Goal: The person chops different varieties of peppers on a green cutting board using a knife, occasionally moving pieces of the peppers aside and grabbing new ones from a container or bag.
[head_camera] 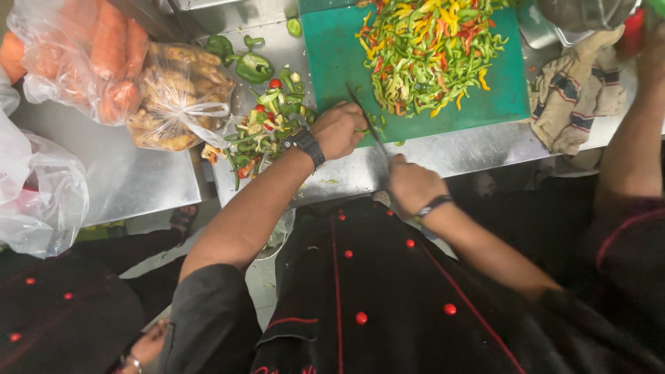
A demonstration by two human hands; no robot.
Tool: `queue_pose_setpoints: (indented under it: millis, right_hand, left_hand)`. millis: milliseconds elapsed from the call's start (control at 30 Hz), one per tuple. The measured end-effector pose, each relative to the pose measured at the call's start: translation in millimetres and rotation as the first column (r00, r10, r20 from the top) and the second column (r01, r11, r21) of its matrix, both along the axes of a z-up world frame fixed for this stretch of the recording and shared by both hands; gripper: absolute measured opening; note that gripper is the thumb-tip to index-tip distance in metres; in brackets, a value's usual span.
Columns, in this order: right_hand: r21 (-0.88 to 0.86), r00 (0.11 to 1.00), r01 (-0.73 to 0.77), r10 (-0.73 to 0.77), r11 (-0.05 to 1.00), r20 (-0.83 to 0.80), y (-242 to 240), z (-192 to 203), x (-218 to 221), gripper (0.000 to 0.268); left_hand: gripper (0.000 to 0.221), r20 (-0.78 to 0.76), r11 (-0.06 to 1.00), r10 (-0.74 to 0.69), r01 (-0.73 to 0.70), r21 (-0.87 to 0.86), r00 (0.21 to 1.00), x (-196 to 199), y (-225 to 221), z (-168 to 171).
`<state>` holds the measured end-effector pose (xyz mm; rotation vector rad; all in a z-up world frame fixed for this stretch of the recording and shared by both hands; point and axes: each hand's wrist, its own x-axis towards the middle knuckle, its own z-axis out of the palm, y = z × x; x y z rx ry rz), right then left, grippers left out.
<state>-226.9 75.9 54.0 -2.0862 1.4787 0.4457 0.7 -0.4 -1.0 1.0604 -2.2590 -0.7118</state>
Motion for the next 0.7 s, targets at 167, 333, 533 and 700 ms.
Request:
queue_pose_setpoints:
  millis: [167, 333, 533, 700]
  right_hand:
    - [-0.152, 0.997, 0.002, 0.009, 0.988, 0.071, -12, -2, 17, 0.042]
    - [-0.128, 0.990, 0.115, -0.104, 0.985, 0.090, -5, 1, 31, 0.025]
    - [-0.068, 0.998, 0.048, -0.046, 0.997, 0.035, -2, 4, 18, 0.035]
    - [-0.269, 0.986, 0.028, 0.017, 0.963, 0.163, -7, -10, 31, 0.033]
  left_hand:
    - [0.014, 0.002, 1.000, 0.002, -0.002, 0.003, 1.000, 4, 1, 0]
    - [0.018, -0.037, 1.000, 0.028, -0.028, -0.009, 0.999, 2, 6, 4]
    - [0.017, -0.038, 0.998, 0.055, -0.055, 0.010, 0.998, 4, 7, 4]
    - [0.016, -0.057, 0.997, 0.078, -0.079, -0.017, 0.995, 3, 12, 1]
